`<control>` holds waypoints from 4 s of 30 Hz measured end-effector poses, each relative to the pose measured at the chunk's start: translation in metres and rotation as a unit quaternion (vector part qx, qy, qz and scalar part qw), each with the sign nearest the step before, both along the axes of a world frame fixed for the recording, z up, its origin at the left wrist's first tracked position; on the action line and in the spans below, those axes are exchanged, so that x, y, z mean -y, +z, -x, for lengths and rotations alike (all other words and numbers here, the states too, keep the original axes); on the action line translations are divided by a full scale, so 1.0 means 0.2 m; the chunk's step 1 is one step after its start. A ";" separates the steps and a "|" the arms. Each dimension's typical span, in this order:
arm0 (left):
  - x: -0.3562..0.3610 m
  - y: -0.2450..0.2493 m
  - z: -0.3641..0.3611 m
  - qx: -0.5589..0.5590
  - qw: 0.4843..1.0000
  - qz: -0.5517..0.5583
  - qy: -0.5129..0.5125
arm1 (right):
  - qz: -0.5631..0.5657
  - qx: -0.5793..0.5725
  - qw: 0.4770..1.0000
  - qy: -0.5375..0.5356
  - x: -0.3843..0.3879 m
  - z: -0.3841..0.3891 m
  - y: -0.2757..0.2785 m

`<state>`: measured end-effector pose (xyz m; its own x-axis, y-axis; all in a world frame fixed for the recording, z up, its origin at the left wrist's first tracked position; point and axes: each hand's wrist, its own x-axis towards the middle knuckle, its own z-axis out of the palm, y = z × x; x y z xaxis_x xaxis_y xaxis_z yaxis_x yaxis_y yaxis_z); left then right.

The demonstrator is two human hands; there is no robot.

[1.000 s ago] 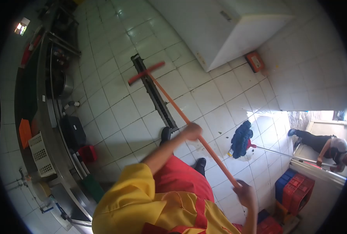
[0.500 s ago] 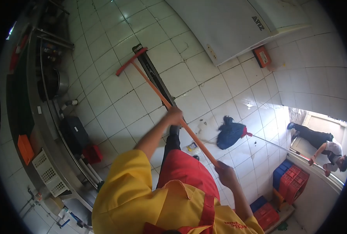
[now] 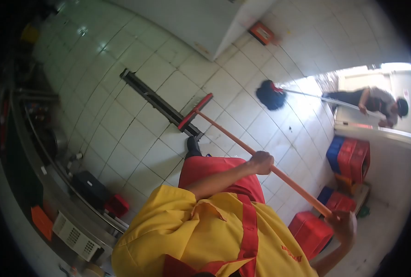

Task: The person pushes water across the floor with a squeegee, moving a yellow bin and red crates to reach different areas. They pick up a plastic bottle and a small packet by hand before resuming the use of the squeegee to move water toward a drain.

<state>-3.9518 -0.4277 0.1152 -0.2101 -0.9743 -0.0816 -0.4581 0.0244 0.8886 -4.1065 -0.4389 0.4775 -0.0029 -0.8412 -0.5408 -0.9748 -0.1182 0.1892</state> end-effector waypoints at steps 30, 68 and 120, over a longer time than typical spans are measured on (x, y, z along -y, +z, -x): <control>0.33 -0.61 1.26 0.179 0.975 -0.129 -0.008 | -0.145 0.135 0.979 0.049 0.64 1.69 -0.80; 0.31 -0.70 1.91 0.192 0.928 -0.153 0.282 | -0.234 0.153 0.883 0.376 1.40 2.00 -0.87; -0.35 -0.70 3.00 0.067 0.829 -0.158 0.532 | -0.136 0.047 0.753 0.642 1.41 2.27 -1.01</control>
<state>-4.5517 -0.3582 -0.0254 0.7867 -0.5270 -0.3216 -0.1653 -0.6817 0.7127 -4.5603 -0.7214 0.2761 0.7677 0.0252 -0.6404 -0.0305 -0.9967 -0.0757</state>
